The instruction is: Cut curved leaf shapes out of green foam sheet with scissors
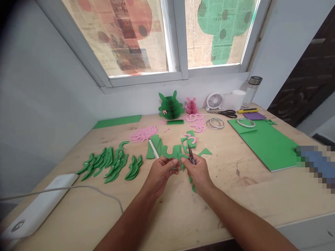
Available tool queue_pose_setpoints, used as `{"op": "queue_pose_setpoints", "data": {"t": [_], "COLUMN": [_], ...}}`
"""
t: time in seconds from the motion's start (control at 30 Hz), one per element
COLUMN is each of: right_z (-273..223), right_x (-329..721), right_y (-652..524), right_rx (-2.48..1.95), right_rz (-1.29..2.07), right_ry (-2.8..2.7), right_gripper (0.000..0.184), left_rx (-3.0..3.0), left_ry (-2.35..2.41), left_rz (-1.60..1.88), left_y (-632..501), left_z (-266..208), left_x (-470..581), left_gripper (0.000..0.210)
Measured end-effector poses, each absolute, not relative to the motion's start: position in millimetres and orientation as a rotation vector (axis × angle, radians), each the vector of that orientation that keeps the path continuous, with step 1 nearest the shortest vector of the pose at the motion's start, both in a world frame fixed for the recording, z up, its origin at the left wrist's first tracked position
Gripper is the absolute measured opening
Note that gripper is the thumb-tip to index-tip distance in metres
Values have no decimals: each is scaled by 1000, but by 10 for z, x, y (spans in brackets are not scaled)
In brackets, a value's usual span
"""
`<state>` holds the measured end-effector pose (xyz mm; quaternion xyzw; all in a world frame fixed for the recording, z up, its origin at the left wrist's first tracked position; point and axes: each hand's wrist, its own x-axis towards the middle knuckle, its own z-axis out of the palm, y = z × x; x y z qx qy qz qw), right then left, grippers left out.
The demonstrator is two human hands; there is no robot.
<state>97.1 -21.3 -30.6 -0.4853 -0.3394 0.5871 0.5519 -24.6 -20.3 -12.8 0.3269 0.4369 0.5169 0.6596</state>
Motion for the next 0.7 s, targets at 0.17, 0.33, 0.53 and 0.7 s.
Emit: {"op": "queue_pose_setpoints", "data": {"t": [0.17, 0.33, 0.53, 0.7], "right_z": [-329, -310, -173, -137], "right_x": [969, 981, 1033, 1082], "right_y": [-222, -225, -222, -206], "right_rx": [-1179, -1149, -1085, -1152], "right_rz": [1402, 1432, 1418, 1388], "right_ry": [-825, -958, -1173, -1347], "right_gripper": [39, 34, 42, 52], "left_rx": [720, 726, 769, 807], "left_ry": [1000, 1029, 1023, 992], "left_rz": [1206, 1212, 1193, 1161], "left_y": [-192, -179, -148, -118], "left_z": [-120, -87, -58, -34], "left_x": [-258, -285, -356, -434], "left_gripper": [20, 20, 18, 16]}}
